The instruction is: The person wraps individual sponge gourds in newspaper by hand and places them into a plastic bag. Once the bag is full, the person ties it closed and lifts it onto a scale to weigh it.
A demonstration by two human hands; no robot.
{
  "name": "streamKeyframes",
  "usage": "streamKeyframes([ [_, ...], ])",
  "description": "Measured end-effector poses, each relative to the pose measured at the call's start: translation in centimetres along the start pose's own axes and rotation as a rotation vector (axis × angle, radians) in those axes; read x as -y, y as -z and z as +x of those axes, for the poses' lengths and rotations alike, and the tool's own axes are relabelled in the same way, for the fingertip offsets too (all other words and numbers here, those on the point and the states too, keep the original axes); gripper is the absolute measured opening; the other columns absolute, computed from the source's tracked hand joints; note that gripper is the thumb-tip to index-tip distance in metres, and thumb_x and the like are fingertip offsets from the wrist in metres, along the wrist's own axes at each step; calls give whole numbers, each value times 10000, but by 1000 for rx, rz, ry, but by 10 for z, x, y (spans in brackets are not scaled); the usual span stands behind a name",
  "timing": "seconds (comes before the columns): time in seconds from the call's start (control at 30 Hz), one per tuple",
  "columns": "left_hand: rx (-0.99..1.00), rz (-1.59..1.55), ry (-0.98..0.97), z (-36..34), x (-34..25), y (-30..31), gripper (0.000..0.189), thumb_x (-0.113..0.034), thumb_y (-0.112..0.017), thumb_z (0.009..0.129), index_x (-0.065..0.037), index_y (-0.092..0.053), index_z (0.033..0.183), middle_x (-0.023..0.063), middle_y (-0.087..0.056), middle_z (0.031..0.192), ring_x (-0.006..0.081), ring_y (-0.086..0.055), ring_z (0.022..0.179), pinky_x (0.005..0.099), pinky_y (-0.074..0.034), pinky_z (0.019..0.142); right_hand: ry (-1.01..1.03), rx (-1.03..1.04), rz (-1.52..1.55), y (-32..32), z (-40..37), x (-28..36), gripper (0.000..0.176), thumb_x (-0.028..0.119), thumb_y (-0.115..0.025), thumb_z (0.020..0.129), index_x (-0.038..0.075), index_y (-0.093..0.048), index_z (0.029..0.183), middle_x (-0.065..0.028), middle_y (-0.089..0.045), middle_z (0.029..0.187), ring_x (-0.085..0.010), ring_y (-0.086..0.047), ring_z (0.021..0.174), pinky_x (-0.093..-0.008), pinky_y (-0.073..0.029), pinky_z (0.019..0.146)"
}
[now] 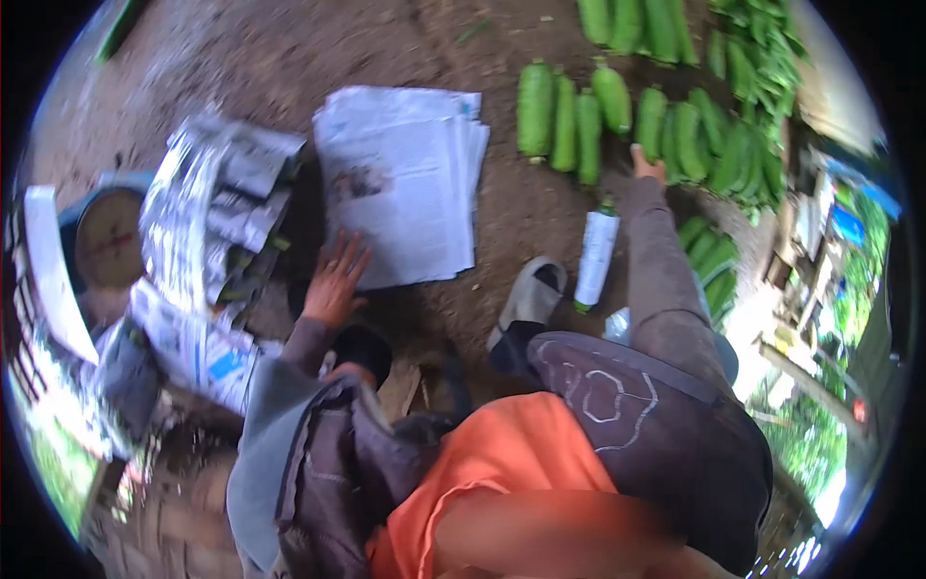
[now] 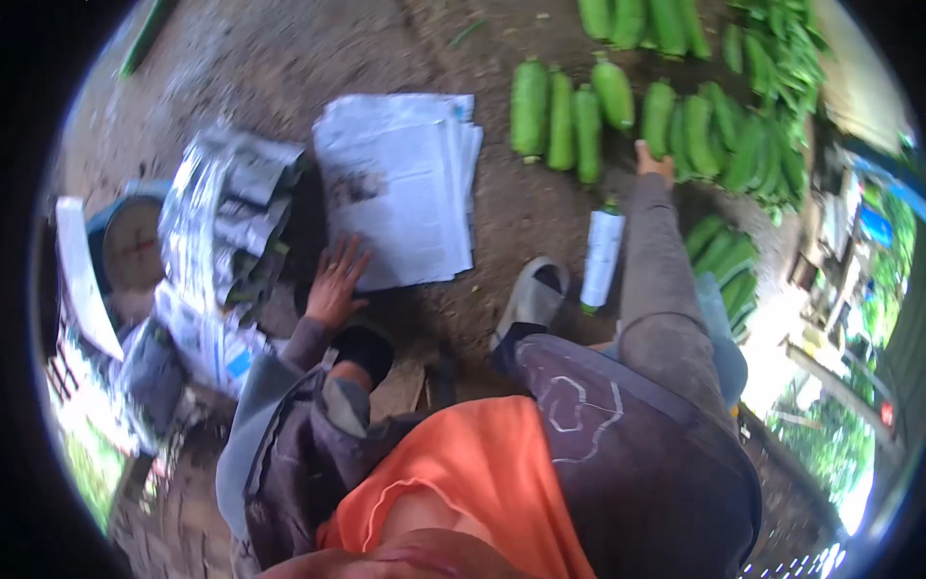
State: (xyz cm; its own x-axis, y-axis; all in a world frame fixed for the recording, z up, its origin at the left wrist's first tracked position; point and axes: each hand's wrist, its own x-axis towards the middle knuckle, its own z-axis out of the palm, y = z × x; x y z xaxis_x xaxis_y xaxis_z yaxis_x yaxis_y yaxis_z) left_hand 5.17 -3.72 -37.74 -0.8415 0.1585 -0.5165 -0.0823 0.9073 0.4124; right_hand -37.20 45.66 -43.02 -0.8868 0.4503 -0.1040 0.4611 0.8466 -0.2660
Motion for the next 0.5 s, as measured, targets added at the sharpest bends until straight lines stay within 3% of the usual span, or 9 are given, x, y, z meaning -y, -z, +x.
streamKeyframes([
  [0.1, -48, 57, 17, 1, -3, -8, 916, -285, -792, 651, -152, -328, 1430, 83, -133, 1553, 295, -116, 1435, 508, -201, 1132, 29, 136, -211, -3, 25, 0, 1088, 759, -645, 609, -71, -470, 1289, -265, -537, 1257, -393, -487, 1197, -404, -323, 1065],
  [0.13, -65, 73, 17, 2, -3, -10, 911, -278, -787, 655, -153, -327, 1431, 82, -138, 1552, 294, -122, 1433, 507, -206, 1130, 26, 99, -159, -13, 50, -15, 1081, 751, -668, 604, -66, -477, 1285, -251, -601, 1143, -336, -566, 1101, -389, -460, 934],
  [0.17, -85, 87, 9, 2, -3, -12, 906, -272, -782, 658, -153, -325, 1432, 82, -142, 1551, 293, -128, 1432, 506, -211, 1128, -221, 220, 166, 8, 34, 9, 1029, 622, -761, 634, -63, -422, 1324, -224, -598, 1106, -276, -603, 1026, -372, -557, 721],
  [0.2, -84, 80, 9, 1, -3, -12, 898, -266, -776, 663, -154, -325, 1432, 82, -147, 1549, 293, -135, 1430, 505, -214, 1127, -224, 141, 504, 13, 35, 6, 1021, 448, -835, 652, -45, -321, 1384, -195, -557, 1151, -248, -612, 988, -335, -571, 575],
  [0.23, -89, 74, 5, 2, -2, -12, 890, -261, -770, 668, -154, -326, 1431, 81, -151, 1548, 293, -141, 1428, 504, -216, 1126, -268, 150, 679, 35, 36, 16, 1026, 327, -853, 666, -3, -246, 1424, -176, -511, 1231, -289, -606, 997, -405, -581, 628],
  [0.3, -118, 70, -5, 1, 0, -13, 866, -249, -756, 680, -155, -331, 1429, 81, -161, 1544, 293, -152, 1425, 503, -222, 1123, -211, 222, 902, 85, 20, 44, 742, 232, -795, 749, 67, -379, 1341, -127, -518, 1226, -278, -593, 1025, -463, -556, 745],
  [0.37, -159, 73, -16, 0, 1, -18, 837, -236, -739, 693, -155, -340, 1424, 82, -171, 1540, 294, -160, 1422, 503, -230, 1120, -3, 137, 782, 133, 6, 75, 628, 192, -776, 765, 69, -441, 1282, -122, -518, 1227, -281, -565, 1068, -480, -542, 759],
  [0.43, -167, 91, -40, 0, 1, -20, 819, -249, -743, 699, -150, -356, 1415, 83, -163, 1542, 300, -146, 1425, 513, -227, 1120, 270, 111, 851, 173, 21, 85, 563, 152, -760, 766, 84, -497, 1259, -104, -553, 1194, -272, -543, 1112, -469, -548, 780],
  [0.5, -188, 129, -105, 1, 4, -24, 795, -258, -739, 707, -141, -374, 1403, 82, -171, 1538, 303, -143, 1424, 517, -230, 1119, 400, 254, 1235, 203, 22, 108, 454, 182, -629, 851, 72, -505, 1273, -117, -535, 1276, -283, -511, 1164, -568, -410, 976],
])
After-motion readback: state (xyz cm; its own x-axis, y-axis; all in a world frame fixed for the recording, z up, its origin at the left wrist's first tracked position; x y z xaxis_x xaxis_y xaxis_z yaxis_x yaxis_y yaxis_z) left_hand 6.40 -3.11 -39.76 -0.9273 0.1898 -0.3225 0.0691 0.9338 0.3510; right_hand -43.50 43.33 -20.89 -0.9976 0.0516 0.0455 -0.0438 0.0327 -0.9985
